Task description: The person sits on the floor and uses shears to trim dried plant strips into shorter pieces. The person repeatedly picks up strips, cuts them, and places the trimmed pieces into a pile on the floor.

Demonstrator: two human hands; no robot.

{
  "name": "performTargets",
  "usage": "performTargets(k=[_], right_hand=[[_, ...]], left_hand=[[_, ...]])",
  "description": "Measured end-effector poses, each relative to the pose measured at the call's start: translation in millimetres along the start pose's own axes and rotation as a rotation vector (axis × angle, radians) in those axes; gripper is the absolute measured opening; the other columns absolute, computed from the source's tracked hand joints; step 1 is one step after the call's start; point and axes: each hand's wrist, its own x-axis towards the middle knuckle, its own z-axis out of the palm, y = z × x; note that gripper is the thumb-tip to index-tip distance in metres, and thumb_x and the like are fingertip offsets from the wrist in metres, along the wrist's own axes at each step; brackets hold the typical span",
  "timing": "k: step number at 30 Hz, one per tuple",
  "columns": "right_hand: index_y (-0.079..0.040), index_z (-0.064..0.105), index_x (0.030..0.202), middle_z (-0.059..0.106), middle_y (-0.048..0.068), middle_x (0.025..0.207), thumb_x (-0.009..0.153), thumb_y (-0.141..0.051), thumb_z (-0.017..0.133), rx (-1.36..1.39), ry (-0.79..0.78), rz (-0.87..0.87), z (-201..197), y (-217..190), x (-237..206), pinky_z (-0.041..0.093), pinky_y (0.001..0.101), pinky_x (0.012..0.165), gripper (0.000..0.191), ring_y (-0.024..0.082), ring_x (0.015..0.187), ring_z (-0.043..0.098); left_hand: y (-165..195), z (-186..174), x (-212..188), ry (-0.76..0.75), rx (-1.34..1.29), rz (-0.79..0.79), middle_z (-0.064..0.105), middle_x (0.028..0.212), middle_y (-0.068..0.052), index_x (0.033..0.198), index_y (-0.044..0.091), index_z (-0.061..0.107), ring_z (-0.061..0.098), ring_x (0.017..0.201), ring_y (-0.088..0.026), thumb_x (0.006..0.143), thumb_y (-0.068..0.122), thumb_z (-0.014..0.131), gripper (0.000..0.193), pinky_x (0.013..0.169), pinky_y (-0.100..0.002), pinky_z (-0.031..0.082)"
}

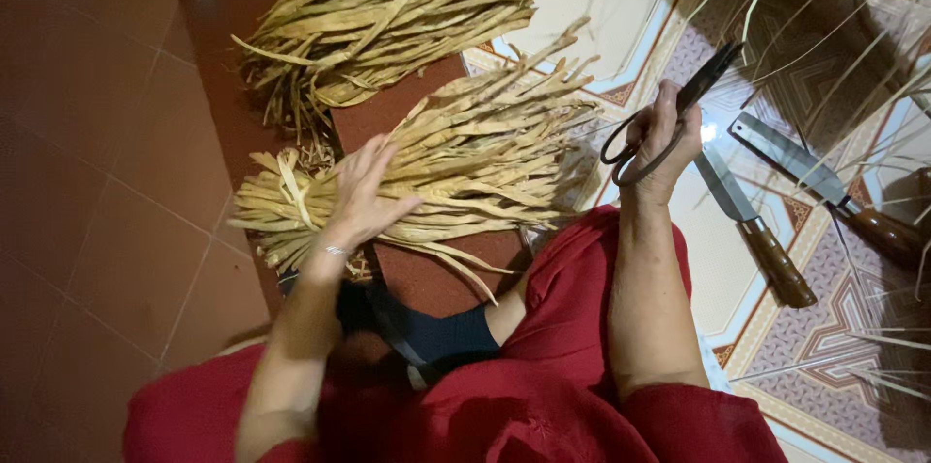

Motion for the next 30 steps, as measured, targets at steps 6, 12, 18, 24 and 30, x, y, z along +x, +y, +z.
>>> performTargets(k=[6, 12, 18, 24, 30], right_hand=[[-0.001, 0.062, 0.119, 0.057, 0.0, 0.073, 0.109, -0.038, 0.053, 0.01, -0.162, 0.132, 7.6, 5.7, -2.0, 0.036, 0.0233, 0.051, 0.039, 0.008, 0.056, 0.048], [0.002, 0.063, 0.126, 0.061, -0.001, 0.08, 0.11, -0.044, 0.047, -0.191, -0.371, 0.162, 28.5, 33.0, -1.5, 0.044, 0.0227, 0.059, 0.052, 0.007, 0.066, 0.053], [0.002, 0.066, 0.125, 0.06, 0.001, 0.073, 0.105, -0.047, 0.05, -0.325, -0.374, 0.245, 37.7, 46.7, 12.2, 0.047, 0.0251, 0.058, 0.055, 0.008, 0.062, 0.054], [0.003, 0.065, 0.125, 0.061, 0.001, 0.075, 0.105, -0.046, 0.051, -0.345, -0.4, 0.252, 40.3, 29.8, 11.5, 0.047, 0.0246, 0.06, 0.055, 0.007, 0.064, 0.055], [0.001, 0.062, 0.128, 0.059, 0.001, 0.078, 0.107, -0.041, 0.046, -0.267, -0.631, 0.3, 39.5, 18.3, 2.2, 0.042, 0.025, 0.055, 0.05, 0.008, 0.061, 0.052]], left_hand=[[35.9, 50.3, 85.6, 0.352, -0.095, 0.211, 0.052, 0.149, -0.011, 0.136, 0.011, 0.063, 0.045, 0.138, -0.03, 0.1, 0.035, 0.067, 0.043, 0.114, -0.053, 0.034], [92.9, 64.1, 178.9, 0.425, -0.062, 0.223, 0.065, 0.109, -0.003, 0.103, 0.015, 0.079, 0.053, 0.111, -0.025, 0.094, 0.031, 0.074, 0.02, 0.095, -0.046, 0.042], [124.5, 65.9, 211.6, 0.415, 0.166, 0.214, 0.06, 0.107, -0.014, 0.093, 0.01, 0.078, 0.048, 0.111, -0.032, 0.077, 0.033, 0.081, 0.028, 0.089, -0.051, 0.038], [128.1, 61.5, 225.0, 0.226, -0.297, -0.013, 0.065, 0.11, -0.005, 0.104, 0.015, 0.078, 0.054, 0.112, -0.024, 0.094, 0.027, 0.07, 0.018, 0.103, -0.039, 0.042], [108.4, 51.7, 193.0, 0.18, -1.115, 0.051, 0.072, 0.1, -0.006, 0.12, 0.006, 0.07, 0.068, 0.092, -0.013, 0.094, 0.012, 0.066, 0.027, 0.08, -0.028, 0.057]])
